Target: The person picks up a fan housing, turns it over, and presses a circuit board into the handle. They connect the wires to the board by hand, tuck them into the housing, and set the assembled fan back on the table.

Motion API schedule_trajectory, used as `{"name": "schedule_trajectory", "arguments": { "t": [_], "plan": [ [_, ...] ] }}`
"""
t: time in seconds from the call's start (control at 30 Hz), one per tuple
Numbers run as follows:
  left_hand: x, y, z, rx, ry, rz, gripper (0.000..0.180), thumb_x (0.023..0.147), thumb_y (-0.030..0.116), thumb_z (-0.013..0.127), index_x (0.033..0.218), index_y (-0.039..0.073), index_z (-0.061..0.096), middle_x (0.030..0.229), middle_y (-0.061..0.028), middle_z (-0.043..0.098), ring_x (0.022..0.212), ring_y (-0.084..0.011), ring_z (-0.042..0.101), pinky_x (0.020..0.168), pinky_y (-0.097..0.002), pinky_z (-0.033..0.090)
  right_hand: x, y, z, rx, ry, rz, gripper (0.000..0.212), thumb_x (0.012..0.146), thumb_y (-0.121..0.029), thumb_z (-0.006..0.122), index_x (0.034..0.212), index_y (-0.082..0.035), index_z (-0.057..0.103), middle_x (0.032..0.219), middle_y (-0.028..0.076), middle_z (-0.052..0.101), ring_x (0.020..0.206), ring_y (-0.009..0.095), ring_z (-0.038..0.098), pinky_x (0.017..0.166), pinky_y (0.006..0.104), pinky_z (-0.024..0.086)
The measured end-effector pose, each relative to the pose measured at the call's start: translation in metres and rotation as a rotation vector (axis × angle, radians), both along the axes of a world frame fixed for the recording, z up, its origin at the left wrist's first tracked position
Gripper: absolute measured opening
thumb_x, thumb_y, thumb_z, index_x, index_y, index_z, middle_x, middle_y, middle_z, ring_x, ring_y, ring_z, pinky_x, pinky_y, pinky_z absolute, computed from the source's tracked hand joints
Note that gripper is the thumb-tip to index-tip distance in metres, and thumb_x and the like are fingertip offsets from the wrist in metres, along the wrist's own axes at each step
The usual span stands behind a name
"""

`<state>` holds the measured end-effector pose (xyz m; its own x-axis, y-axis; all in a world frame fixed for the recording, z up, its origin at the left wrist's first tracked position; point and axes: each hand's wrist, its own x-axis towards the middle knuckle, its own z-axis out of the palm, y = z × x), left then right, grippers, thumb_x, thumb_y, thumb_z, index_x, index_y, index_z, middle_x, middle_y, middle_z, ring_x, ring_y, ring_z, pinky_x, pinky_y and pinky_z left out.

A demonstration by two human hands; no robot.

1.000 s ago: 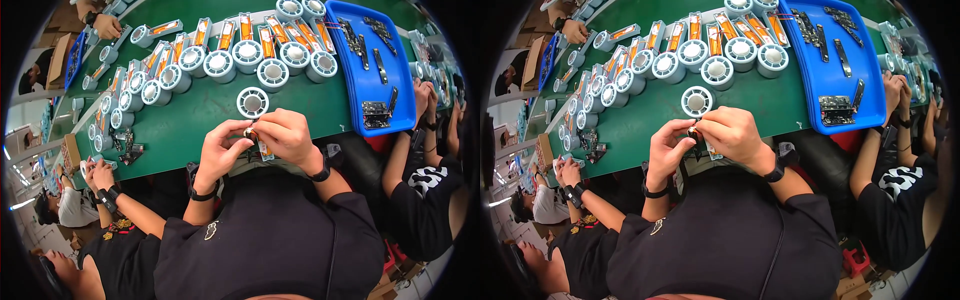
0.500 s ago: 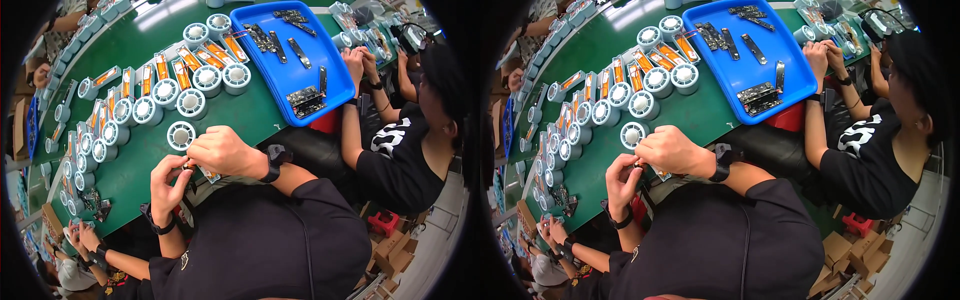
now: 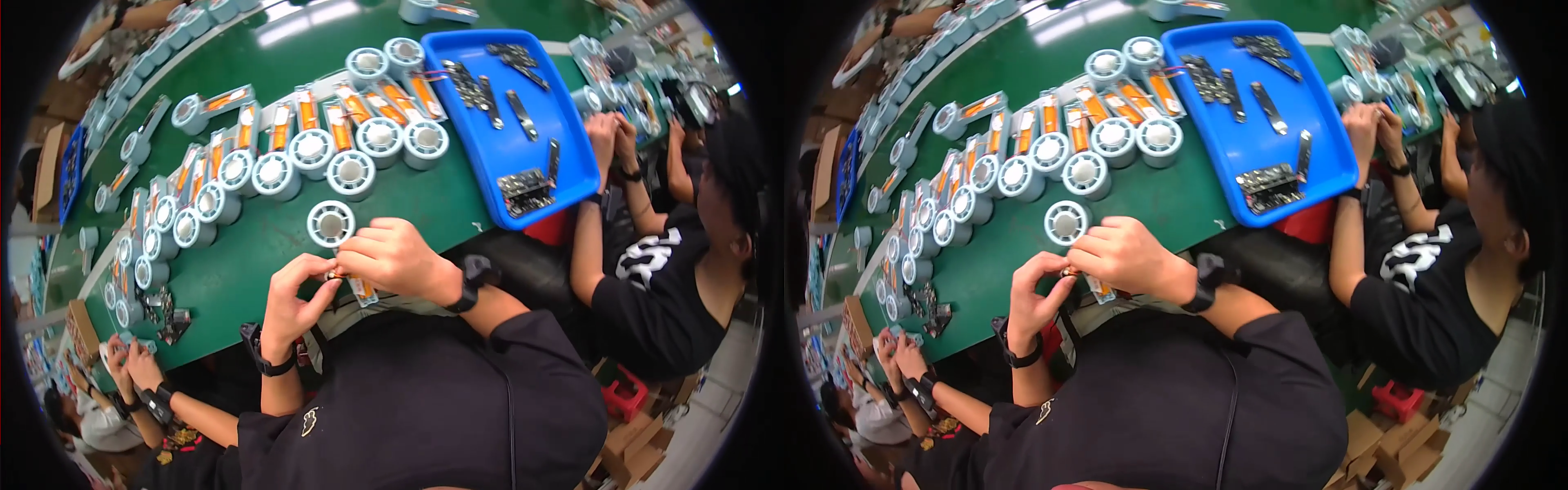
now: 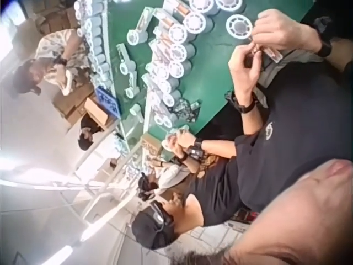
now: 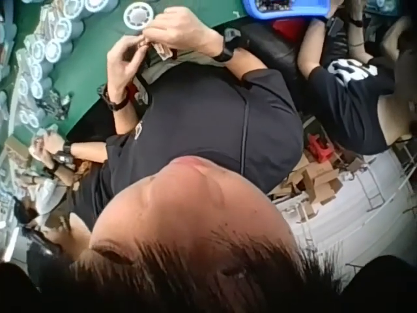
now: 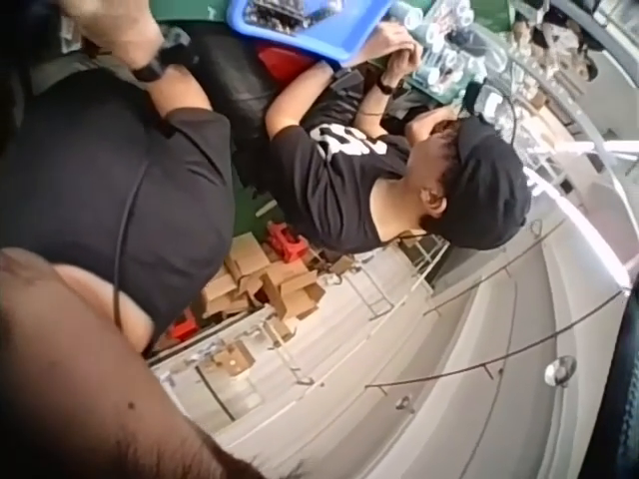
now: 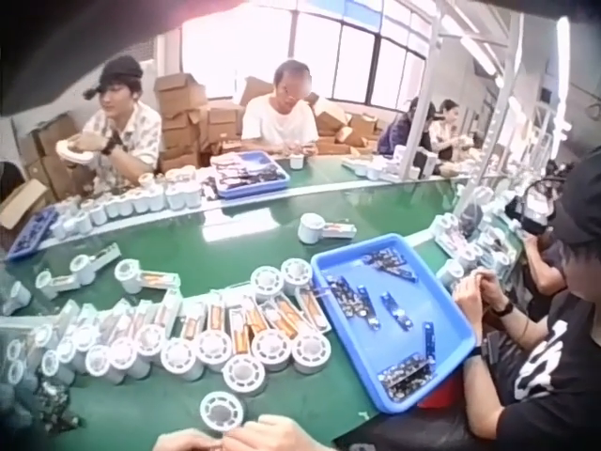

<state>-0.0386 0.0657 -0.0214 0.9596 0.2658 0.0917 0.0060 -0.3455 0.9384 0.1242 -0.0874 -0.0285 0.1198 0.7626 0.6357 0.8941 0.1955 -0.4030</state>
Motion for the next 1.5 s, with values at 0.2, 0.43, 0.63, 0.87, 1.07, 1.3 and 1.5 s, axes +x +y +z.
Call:
{"name": "schedule_trajectory", "arguments": {
  "t": [0.2, 0.43, 0.63, 0.87, 1.07, 1.3, 1.5],
  "plan": [
    [-0.005, -0.023, 0.004, -0.416, 0.053, 0.198, 0.027, 0.086, -0.007, 0.073, 0.112, -0.002, 0.068, 0.09, -0.0087, 0.07, 0.084, -0.0141, 0.07, 0.078, -0.0278, 0.06, -0.014, -0.027, 0.032, -0.442, 0.428, 0.091, 0.025, 0.087, -0.028, 0.075, 0.088, -0.005, 0.066, 0.079, 0.008, 0.07, 0.068, 0.028, 0.067, 0.059, 0.0374, 0.048],
    [0.018, -0.01, 0.05, 0.601, 0.006, -0.006, 0.036, 0.074, -0.001, 0.079, 0.108, 0.007, 0.068, 0.106, -0.0071, 0.069, 0.11, -0.0277, 0.066, 0.095, -0.0434, 0.056, 0.008, -0.028, 0.03, -0.639, 0.715, 0.149, 0.021, 0.09, -0.021, 0.07, 0.098, -0.002, 0.065, 0.079, 0.015, 0.067, 0.07, 0.036, 0.067, 0.063, 0.0417, 0.051],
    [0.051, 0.002, 0.045, 0.89, -0.176, -0.251, 0.026, 0.072, 0.007, 0.074, 0.097, 0.008, 0.068, 0.117, -0.0058, 0.063, 0.132, -0.0305, 0.05, 0.115, -0.0508, 0.038, 0.018, -0.027, 0.063, -1.079, 0.295, 0.066, 0.019, 0.093, -0.016, 0.066, 0.101, 0.0, 0.062, 0.082, 0.021, 0.068, 0.075, 0.041, 0.067, 0.065, 0.0464, 0.051],
    [0.046, -0.02, 0.015, 0.877, -0.105, -0.095, 0.019, 0.076, 0.012, 0.075, 0.093, 0.008, 0.068, 0.122, -0.0075, 0.061, 0.134, -0.0352, 0.046, 0.119, -0.0554, 0.028, 0.003, -0.03, 0.018, -0.655, 0.374, -0.354, 0.013, 0.097, -0.009, 0.061, 0.106, 0.0, 0.059, 0.084, 0.021, 0.069, 0.077, 0.041, 0.068, 0.067, 0.0472, 0.052],
    [0.048, -0.025, 0.009, 0.617, -0.131, 0.093, 0.01, 0.083, 0.013, 0.074, 0.087, 0.007, 0.068, 0.122, -0.0079, 0.063, 0.135, -0.0379, 0.045, 0.118, -0.0585, 0.027, -0.009, -0.03, 0.002, -0.354, 0.773, -0.27, 0.014, 0.099, -0.006, 0.058, 0.111, 0.001, 0.06, 0.088, 0.019, 0.068, 0.075, 0.035, 0.068, 0.067, 0.0419, 0.051],
    [0.041, -0.004, 0.018, 0.615, -0.168, -0.036, 0.01, 0.081, 0.01, 0.075, 0.087, 0.005, 0.069, 0.123, -0.0069, 0.066, 0.134, -0.0368, 0.049, 0.114, -0.057, 0.035, -0.012, -0.034, 0.009, -0.339, 0.718, -0.093, 0.019, 0.099, -0.004, 0.057, 0.115, 0.002, 0.063, 0.095, 0.018, 0.065, 0.082, 0.031, 0.065, 0.072, 0.0379, 0.05],
    [0.055, -0.014, 0.033, 0.91, -0.103, -0.013, 0.009, 0.078, 0.005, 0.075, 0.087, 0.005, 0.072, 0.118, -0.0043, 0.071, 0.125, -0.0335, 0.06, 0.107, -0.0504, 0.047, -0.008, -0.029, 0.003, -0.271, 0.659, -0.165, 0.019, 0.097, -0.006, 0.06, 0.114, 0.002, 0.063, 0.092, 0.017, 0.063, 0.08, 0.036, 0.062, 0.071, 0.0409, 0.051]
  ]
}}
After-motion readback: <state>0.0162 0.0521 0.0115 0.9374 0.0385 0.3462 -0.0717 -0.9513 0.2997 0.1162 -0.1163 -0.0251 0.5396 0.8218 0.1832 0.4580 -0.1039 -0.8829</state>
